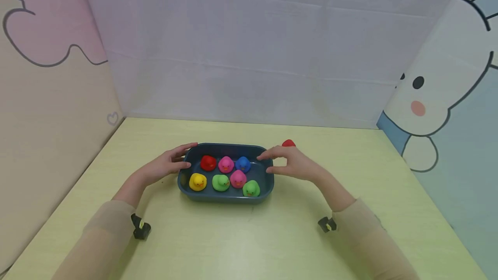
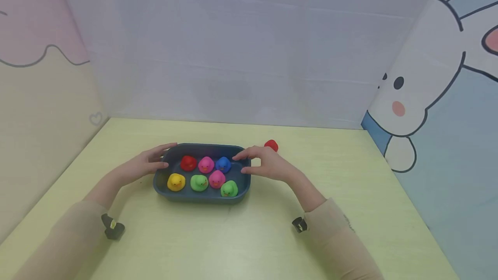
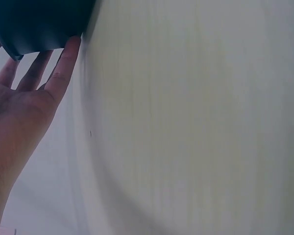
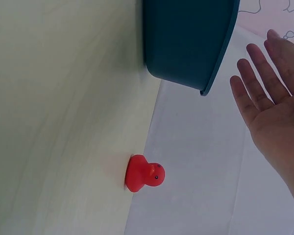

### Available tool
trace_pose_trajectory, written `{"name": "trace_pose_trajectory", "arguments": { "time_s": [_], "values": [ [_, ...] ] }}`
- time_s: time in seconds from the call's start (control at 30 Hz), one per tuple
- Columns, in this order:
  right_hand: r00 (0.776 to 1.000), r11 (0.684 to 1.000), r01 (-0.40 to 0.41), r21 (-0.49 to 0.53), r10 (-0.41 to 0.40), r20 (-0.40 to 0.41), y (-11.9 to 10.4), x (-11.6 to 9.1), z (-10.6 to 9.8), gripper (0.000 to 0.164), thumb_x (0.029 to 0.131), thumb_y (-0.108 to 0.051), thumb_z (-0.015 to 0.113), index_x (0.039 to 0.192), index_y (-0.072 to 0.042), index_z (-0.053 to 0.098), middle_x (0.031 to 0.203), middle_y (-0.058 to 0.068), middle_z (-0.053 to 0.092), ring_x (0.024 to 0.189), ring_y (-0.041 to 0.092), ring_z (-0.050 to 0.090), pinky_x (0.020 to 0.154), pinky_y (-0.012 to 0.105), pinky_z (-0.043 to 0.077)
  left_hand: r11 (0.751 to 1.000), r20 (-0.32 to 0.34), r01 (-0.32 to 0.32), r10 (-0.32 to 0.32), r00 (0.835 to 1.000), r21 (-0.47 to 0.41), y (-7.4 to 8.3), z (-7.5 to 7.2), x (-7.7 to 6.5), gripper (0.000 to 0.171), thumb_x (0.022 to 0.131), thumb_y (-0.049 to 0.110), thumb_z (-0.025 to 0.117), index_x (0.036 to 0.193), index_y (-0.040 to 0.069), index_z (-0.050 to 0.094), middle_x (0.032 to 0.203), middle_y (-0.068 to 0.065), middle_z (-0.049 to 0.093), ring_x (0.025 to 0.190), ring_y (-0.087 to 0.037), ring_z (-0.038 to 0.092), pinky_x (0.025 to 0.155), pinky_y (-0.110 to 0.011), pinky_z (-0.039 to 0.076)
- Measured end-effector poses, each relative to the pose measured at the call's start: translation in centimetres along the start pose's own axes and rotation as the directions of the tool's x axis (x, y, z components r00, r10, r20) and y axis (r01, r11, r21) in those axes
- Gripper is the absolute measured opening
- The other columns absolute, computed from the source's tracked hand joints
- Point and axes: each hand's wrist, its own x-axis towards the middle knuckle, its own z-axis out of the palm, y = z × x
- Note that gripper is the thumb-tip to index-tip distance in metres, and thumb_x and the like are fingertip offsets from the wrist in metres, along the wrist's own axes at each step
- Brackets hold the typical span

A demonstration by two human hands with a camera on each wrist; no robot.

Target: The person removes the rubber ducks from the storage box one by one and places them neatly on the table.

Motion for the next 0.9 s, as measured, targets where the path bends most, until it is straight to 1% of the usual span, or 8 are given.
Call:
{"name": "trace_pose_trajectory", "arguments": {
  "time_s": [0.17, 0.27, 0.37, 0.47, 0.6, 0.73, 0.9],
  "values": [
    [0.998, 0.999, 0.044, 0.013, -0.045, 0.042, 0.0, 0.3, 0.6, 0.038, 0.084, -0.020, 0.071, 0.121, -0.013, 0.064, 0.119, 0.002, 0.065, 0.115, 0.021, 0.055, 0.095, 0.045, 0.047, 1.000, 0.005, 0.014, -0.014, 1.000, -0.020, -0.2, -0.1, 0.0, 0.059, 0.095, 0.027, 0.055, 0.146, 0.040, 0.028, 0.155, -0.009, 0.022, 0.139, -0.040, 0.026, 0.099, -0.054, 0.042],
    [0.995, 0.998, 0.052, 0.028, -0.054, 0.079, 0.1, 0.5, 0.9, 0.038, 0.085, -0.025, 0.070, 0.121, -0.014, 0.063, 0.119, 0.000, 0.064, 0.114, 0.020, 0.055, 0.095, 0.045, 0.047, 1.000, 0.004, 0.016, -0.016, 1.000, -0.025, -0.3, -0.1, 0.1, 0.059, 0.095, 0.027, 0.055, 0.146, 0.040, 0.028, 0.155, -0.009, 0.024, 0.139, -0.039, 0.027, 0.099, -0.053, 0.043],
    [0.990, 0.998, 0.067, 0.023, -0.069, 0.120, 0.2, 0.9, 1.2, 0.037, 0.086, -0.026, 0.069, 0.121, -0.016, 0.064, 0.120, -0.004, 0.064, 0.115, 0.015, 0.054, 0.096, 0.044, 0.047, 0.999, 0.006, 0.023, -0.023, 1.000, -0.035, -0.3, -0.1, 0.1, 0.059, 0.095, 0.028, 0.055, 0.146, 0.040, 0.028, 0.155, -0.010, 0.023, 0.139, -0.039, 0.027, 0.099, -0.053, 0.043],
    [0.982, 0.995, 0.101, 0.000, -0.100, 0.160, 0.3, 1.3, 1.3, 0.034, 0.086, -0.023, 0.070, 0.119, -0.016, 0.065, 0.120, -0.006, 0.064, 0.116, 0.012, 0.054, 0.097, 0.041, 0.046, 0.998, 0.004, 0.031, -0.031, 1.000, -0.053, -0.1, 0.0, 0.0, 0.059, 0.095, 0.028, 0.055, 0.146, 0.040, 0.028, 0.155, -0.011, 0.022, 0.138, -0.039, 0.027, 0.100, -0.053, 0.042],
    [0.967, 0.990, 0.141, -0.016, -0.134, 0.216, 0.5, 2.0, 1.6, 0.032, 0.085, -0.019, 0.071, 0.116, -0.013, 0.066, 0.118, -0.007, 0.064, 0.115, 0.010, 0.055, 0.098, 0.033, 0.046, 0.998, 0.001, 0.035, -0.035, 0.999, -0.059, 0.1, 0.1, -0.1, 0.058, 0.095, 0.029, 0.054, 0.146, 0.039, 0.028, 0.156, -0.011, 0.019, 0.138, -0.039, 0.027, 0.100, -0.053, 0.041],
    [0.953, 0.990, 0.143, -0.003, -0.137, 0.270, 0.7, 2.5, 2.0, 0.032, 0.084, -0.015, 0.071, 0.115, -0.013, 0.067, 0.117, -0.008, 0.065, 0.114, 0.009, 0.055, 0.100, 0.030, 0.044, 0.998, 0.002, 0.036, -0.036, 0.999, -0.057, 0.2, 0.2, -0.2, 0.058, 0.096, 0.028, 0.053, 0.147, 0.039, 0.027, 0.156, -0.012, 0.018, 0.139, -0.039, 0.026, 0.101, -0.055, 0.040],
    [0.938, 0.988, 0.145, -0.046, -0.123, 0.323, 0.8, 3.1, 2.5, 0.031, 0.084, -0.018, 0.072, 0.114, -0.017, 0.067, 0.114, -0.010, 0.065, 0.113, 0.007, 0.054, 0.100, 0.028, 0.043, 0.998, 0.002, 0.034, -0.034, 0.999, -0.059, 0.5, 0.3, -0.3, 0.059, 0.096, 0.027, 0.053, 0.147, 0.038, 0.026, 0.156, -0.012, 0.018, 0.139, -0.039, 0.024, 0.101, -0.056, 0.039]
  ]
}}
